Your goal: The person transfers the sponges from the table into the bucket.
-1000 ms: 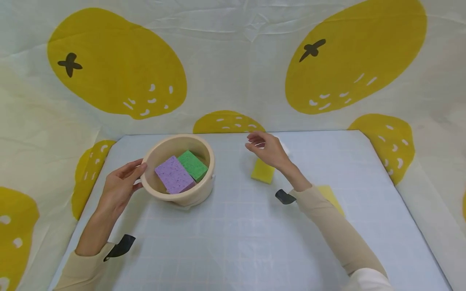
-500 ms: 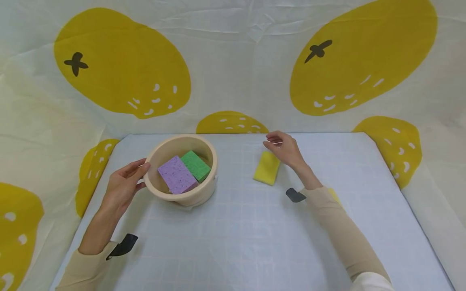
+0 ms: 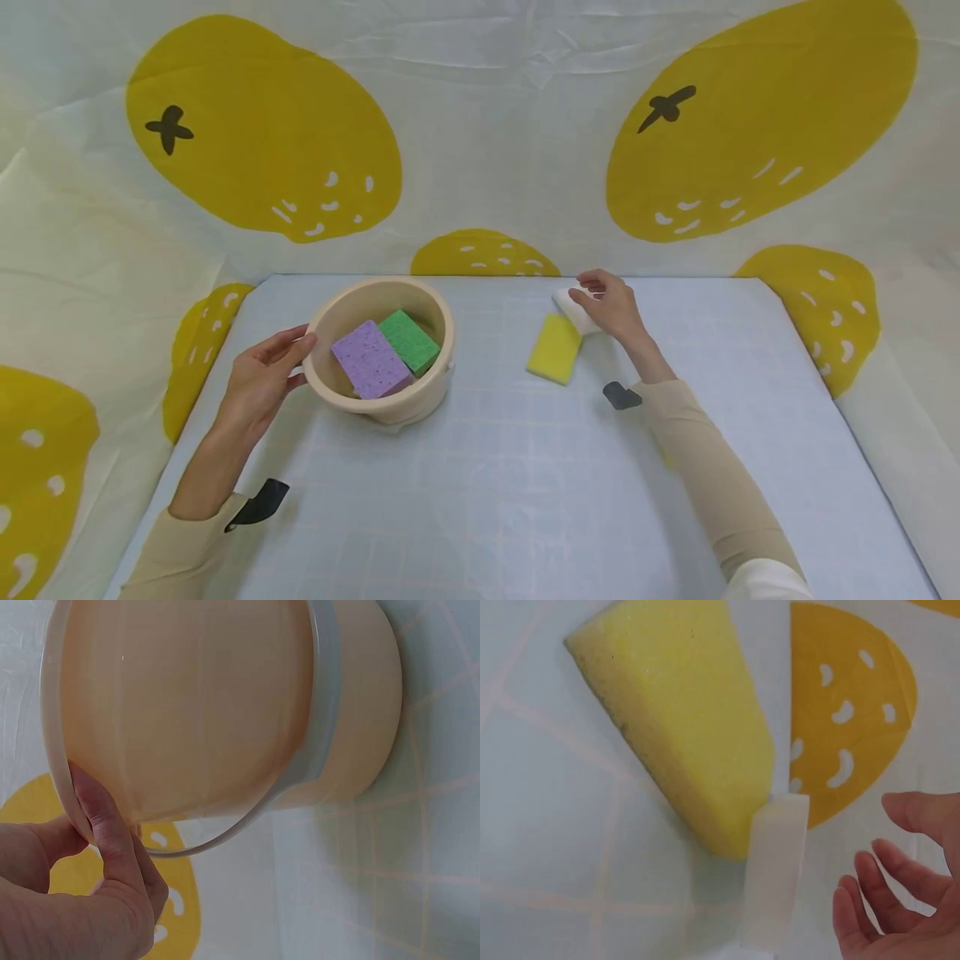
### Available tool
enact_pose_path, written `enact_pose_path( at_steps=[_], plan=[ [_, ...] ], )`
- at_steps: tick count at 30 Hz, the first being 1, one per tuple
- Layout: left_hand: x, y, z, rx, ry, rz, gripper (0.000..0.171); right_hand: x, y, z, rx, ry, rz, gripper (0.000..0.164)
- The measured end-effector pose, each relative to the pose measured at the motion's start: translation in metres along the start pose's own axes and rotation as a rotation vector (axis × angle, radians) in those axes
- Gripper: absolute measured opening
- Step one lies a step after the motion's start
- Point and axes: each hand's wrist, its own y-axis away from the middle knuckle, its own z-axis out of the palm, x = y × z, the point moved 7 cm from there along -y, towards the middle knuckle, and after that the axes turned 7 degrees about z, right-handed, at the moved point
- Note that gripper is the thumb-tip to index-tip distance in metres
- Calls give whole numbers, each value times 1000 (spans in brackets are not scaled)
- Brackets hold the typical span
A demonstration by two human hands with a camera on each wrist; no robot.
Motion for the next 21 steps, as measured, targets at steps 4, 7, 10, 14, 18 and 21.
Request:
enact_pose_path(
  at_steps=[4, 7, 10, 14, 18, 21],
  plan=[
    [0, 0, -1, 1, -6, 4, 59, 10, -4, -1, -10, 35, 43, 50],
    [-1, 0, -1, -3, -6, 10, 60, 18, -7, -1, -21, 55, 77, 53],
    [-1, 0, 0, -7, -7, 12, 60, 27, -8, -1, -39, 67, 121, 57],
    [-1, 0, 0, -9, -19, 8, 60, 37, -8, 1, -97, 96, 195, 62],
    [-1, 0, 0, -6, -24, 8, 60, 44, -9, 4, -167, 136, 235, 64],
    [0, 0, -1, -2, -19, 15, 59, 45, -11, 5, -189, 160, 243, 64]
  ],
)
